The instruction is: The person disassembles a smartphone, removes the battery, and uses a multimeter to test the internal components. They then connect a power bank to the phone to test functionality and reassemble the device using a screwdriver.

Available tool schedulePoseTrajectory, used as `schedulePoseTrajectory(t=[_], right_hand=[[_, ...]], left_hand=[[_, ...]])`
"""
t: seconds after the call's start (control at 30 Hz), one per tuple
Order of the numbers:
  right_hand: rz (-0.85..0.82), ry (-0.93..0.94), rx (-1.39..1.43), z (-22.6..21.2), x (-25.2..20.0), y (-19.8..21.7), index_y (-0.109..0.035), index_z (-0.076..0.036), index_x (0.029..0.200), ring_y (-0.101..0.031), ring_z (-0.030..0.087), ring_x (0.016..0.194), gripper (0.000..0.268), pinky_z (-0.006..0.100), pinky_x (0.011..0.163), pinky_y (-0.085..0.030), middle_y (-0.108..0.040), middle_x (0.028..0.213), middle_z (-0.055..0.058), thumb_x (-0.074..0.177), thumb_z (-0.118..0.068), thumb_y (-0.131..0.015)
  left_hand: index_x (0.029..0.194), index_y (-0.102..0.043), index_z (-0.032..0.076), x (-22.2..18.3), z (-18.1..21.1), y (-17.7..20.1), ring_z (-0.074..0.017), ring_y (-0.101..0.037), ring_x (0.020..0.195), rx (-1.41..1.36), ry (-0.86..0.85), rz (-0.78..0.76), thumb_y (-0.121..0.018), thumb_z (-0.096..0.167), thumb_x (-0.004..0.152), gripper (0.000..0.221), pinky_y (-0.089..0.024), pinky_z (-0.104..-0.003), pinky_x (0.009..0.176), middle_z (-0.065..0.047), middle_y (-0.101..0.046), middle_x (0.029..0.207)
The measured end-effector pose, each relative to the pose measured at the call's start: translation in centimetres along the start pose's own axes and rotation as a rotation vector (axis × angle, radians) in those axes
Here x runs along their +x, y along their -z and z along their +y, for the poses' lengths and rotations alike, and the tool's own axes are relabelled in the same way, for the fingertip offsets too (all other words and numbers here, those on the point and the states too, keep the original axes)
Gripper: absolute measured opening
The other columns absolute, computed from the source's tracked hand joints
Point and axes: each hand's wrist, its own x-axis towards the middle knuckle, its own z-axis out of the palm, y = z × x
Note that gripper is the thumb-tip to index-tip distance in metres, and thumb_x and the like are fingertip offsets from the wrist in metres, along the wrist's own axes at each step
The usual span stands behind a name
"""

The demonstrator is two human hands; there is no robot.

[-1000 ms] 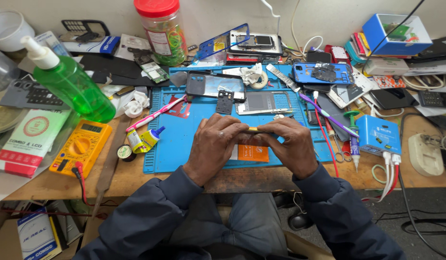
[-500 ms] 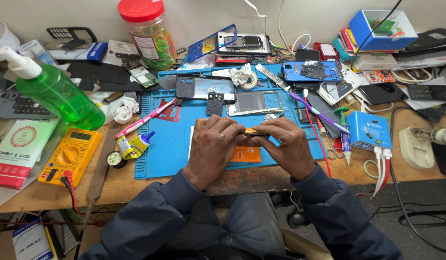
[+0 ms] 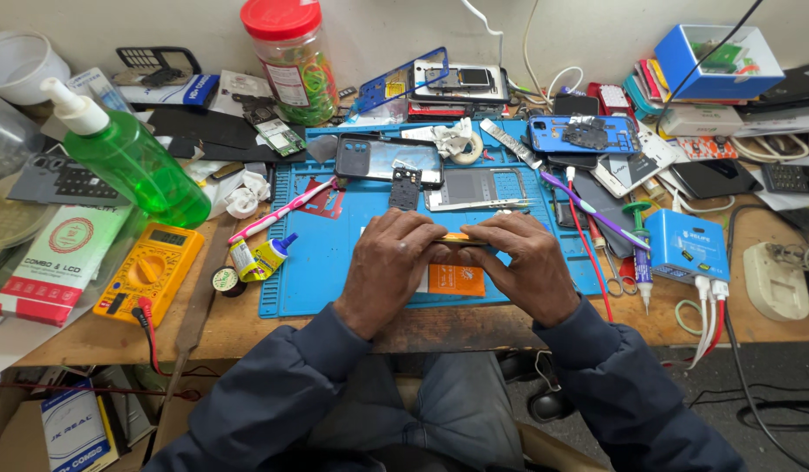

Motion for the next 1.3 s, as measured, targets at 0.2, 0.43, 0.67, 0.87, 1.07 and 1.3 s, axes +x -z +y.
schedulePoseTrajectory(t=[0.2, 0.43, 0.67, 0.87, 1.07, 1.3], right_hand=[[-0.015, 0.030, -0.031, -0.5, 0.1, -0.8, -0.078, -0.008, 0.107, -0.070, 0.023, 0.088, 0.022, 0.040, 0.081, -0.053, -0.075, 0.096, 0.006, 0.086, -0.013, -0.081], [-0.036, -0.028, -0.042, -1.1, 0.7, -0.7, -0.078, -0.009, 0.104, -0.068, 0.023, 0.088, 0.018, 0.038, 0.082, -0.052, -0.075, 0.096, 0.005, 0.086, -0.013, -0.080], [-0.034, 0.034, -0.061, -2.5, 1.7, -2.2, -0.079, -0.008, 0.104, -0.068, 0.022, 0.087, 0.023, 0.039, 0.077, -0.048, -0.075, 0.095, 0.005, 0.084, -0.019, -0.082], [-0.025, 0.064, -0.100, -3.0, 2.2, -2.7, -0.078, -0.009, 0.101, -0.069, 0.023, 0.093, 0.017, 0.040, 0.081, -0.050, -0.075, 0.097, 0.004, 0.086, -0.016, -0.080], [-0.017, 0.081, -0.102, -3.5, 2.7, -3.2, -0.077, -0.007, 0.108, -0.069, 0.025, 0.097, 0.024, 0.041, 0.086, -0.051, -0.074, 0.100, 0.006, 0.084, -0.013, -0.078], [-0.020, 0.045, -0.110, -3.6, 3.1, -4.4, -0.079, -0.009, 0.104, -0.069, 0.023, 0.093, 0.017, 0.040, 0.083, -0.050, -0.075, 0.098, 0.004, 0.086, -0.011, -0.078]], left_hand=[[0.102, -0.073, 0.007, -0.5, -0.5, 0.7, -0.0273, -0.062, 0.097, -0.020, 0.061, -0.039, -0.074, 0.009, 0.091, 0.012, -0.052, -0.041, 0.085, -0.005, -0.068, 0.099], [0.106, -0.073, 0.003, -1.2, -2.1, 3.4, -0.0293, -0.065, 0.098, -0.064, 0.110, -0.009, -0.076, 0.006, 0.087, 0.020, -0.053, -0.040, 0.085, -0.010, -0.069, 0.102], [0.103, -0.073, 0.004, -2.4, -3.0, 4.5, -0.0264, -0.070, 0.089, -0.135, 0.221, 0.010, -0.075, 0.005, 0.090, 0.014, -0.057, -0.036, 0.075, -0.009, -0.070, 0.097], [0.103, -0.074, 0.005, -2.5, -3.0, 4.3, -0.0248, -0.071, 0.089, -0.169, 0.281, -0.009, -0.074, 0.005, 0.090, 0.013, -0.058, -0.035, 0.076, -0.008, -0.070, 0.098], [0.106, -0.073, 0.005, -2.2, -3.0, 3.7, -0.0291, -0.066, 0.101, -0.133, 0.146, 0.013, -0.076, 0.007, 0.089, 0.018, -0.054, -0.040, 0.087, -0.010, -0.069, 0.106], [0.101, -0.074, 0.006, -1.8, -3.2, 2.5, -0.0278, -0.065, 0.095, -0.104, 0.188, -0.006, -0.074, 0.008, 0.090, 0.011, -0.054, -0.039, 0.083, -0.007, -0.070, 0.099]])
